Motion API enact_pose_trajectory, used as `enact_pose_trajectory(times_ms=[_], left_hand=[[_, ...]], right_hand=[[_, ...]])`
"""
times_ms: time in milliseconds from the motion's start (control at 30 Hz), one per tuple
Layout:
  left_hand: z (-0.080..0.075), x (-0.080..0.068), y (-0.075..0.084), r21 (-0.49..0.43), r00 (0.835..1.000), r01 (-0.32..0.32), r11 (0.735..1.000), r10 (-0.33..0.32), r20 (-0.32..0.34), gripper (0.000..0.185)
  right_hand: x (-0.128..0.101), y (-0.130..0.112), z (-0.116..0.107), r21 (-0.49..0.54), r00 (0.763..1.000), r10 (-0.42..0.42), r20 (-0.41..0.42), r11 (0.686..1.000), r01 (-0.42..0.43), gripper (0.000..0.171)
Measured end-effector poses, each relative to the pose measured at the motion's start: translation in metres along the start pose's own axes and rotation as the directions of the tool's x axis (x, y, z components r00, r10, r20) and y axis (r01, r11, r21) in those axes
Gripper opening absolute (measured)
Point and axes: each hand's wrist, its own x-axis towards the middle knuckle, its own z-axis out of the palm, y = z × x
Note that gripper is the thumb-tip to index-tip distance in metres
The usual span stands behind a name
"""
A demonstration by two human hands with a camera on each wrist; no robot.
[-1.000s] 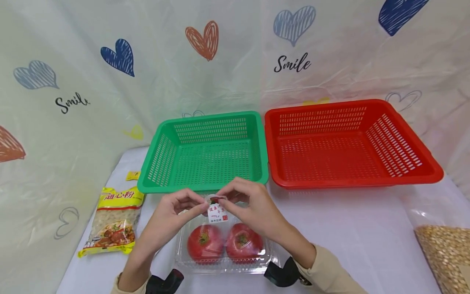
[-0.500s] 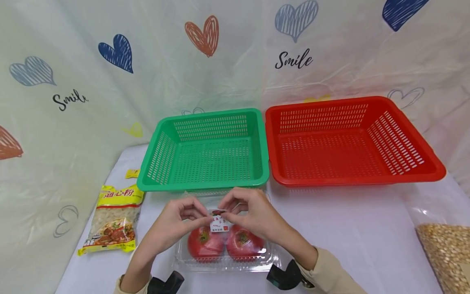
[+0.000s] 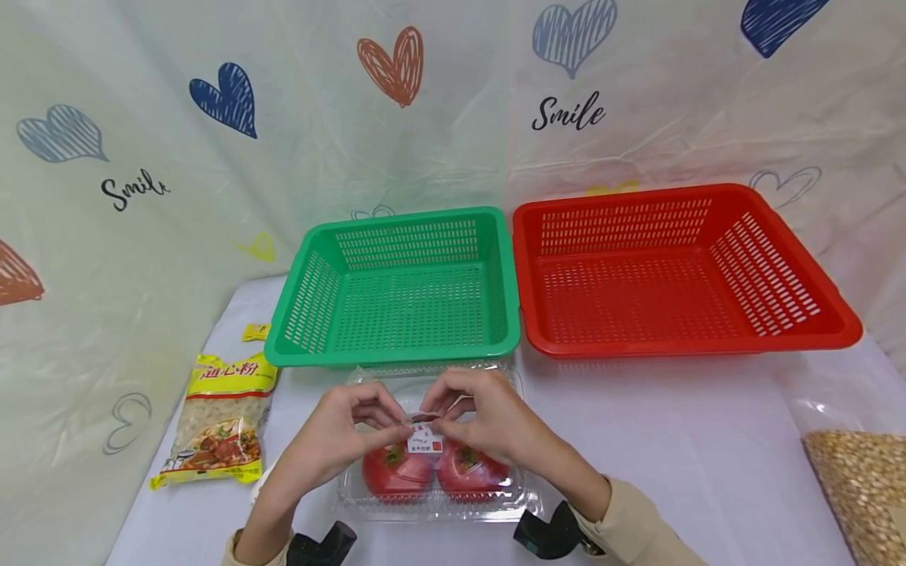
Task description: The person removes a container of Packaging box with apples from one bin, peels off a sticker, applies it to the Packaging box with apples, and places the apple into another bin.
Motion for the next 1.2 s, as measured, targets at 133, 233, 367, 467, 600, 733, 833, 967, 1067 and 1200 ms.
enact_pose_trajectory(times_ms=[133, 233, 367, 467, 600, 733, 833, 967, 1067, 1200], left_hand=[[0.0006, 0.0003, -0.0016, 0.022, 1.0, -0.015, 1.0, 0.015, -0.003, 0.011], [0.0012, 0.0011, -0.0024, 0.041, 0.999, -0.031, 0.999, 0.032, -0.006, 0.012], [0.0019, 0.0021, -0.0026, 0.054, 0.999, -0.049, 0.997, 0.049, -0.003, 0.013], [0.0021, 0.0025, -0.003, 0.059, 0.998, -0.062, 0.996, 0.062, 0.001, 0.014], [0.0031, 0.0032, -0.0038, 0.064, 0.998, -0.065, 0.996, 0.065, 0.002, 0.015], [0.0048, 0.0039, -0.004, 0.074, 0.999, -0.053, 0.996, 0.053, -0.005, 0.016], [0.0053, 0.0042, -0.0037, 0.08, 0.999, -0.042, 0.996, 0.043, -0.01, 0.016], [0.0053, 0.0045, -0.0031, 0.08, 1.0, -0.028, 0.996, 0.029, -0.009, 0.016], [0.0053, 0.0048, -0.0031, 0.074, 1.0, -0.019, 0.997, 0.019, -0.002, 0.016], [0.0052, 0.0052, -0.0034, 0.071, 1.0, -0.014, 0.997, 0.013, 0.008, 0.016]], right_hand=[[0.0002, 0.001, 0.001, -0.02, 1.0, 0.006, 0.008, 1.0, -0.005, 0.02], [0.0002, 0.0013, 0.0015, -0.029, 1.0, 0.017, 0.012, 0.999, -0.017, 0.02], [0.0007, 0.0021, 0.0022, -0.049, 1.0, 0.011, 0.013, 0.999, -0.011, 0.021], [0.0012, 0.0026, 0.0027, -0.067, 1.0, -0.005, 0.01, 0.998, 0.005, 0.022], [0.002, 0.0027, 0.003, -0.089, 1.0, -0.019, 0.006, 0.996, 0.019, 0.023], [0.0027, 0.0024, 0.0032, -0.104, 1.0, -0.017, 0.01, 0.994, 0.018, 0.025], [0.003, 0.0018, 0.0034, -0.123, 1.0, -0.009, 0.015, 0.992, 0.011, 0.026], [0.0036, 0.0015, 0.0034, -0.143, 1.0, -0.006, 0.018, 0.99, 0.009, 0.026], [0.004, 0.0014, 0.0035, -0.148, 1.0, -0.008, 0.018, 0.989, 0.01, 0.026], [0.0043, 0.0014, 0.0039, -0.167, 1.0, 0.0, 0.017, 0.986, 0.003, 0.027]])
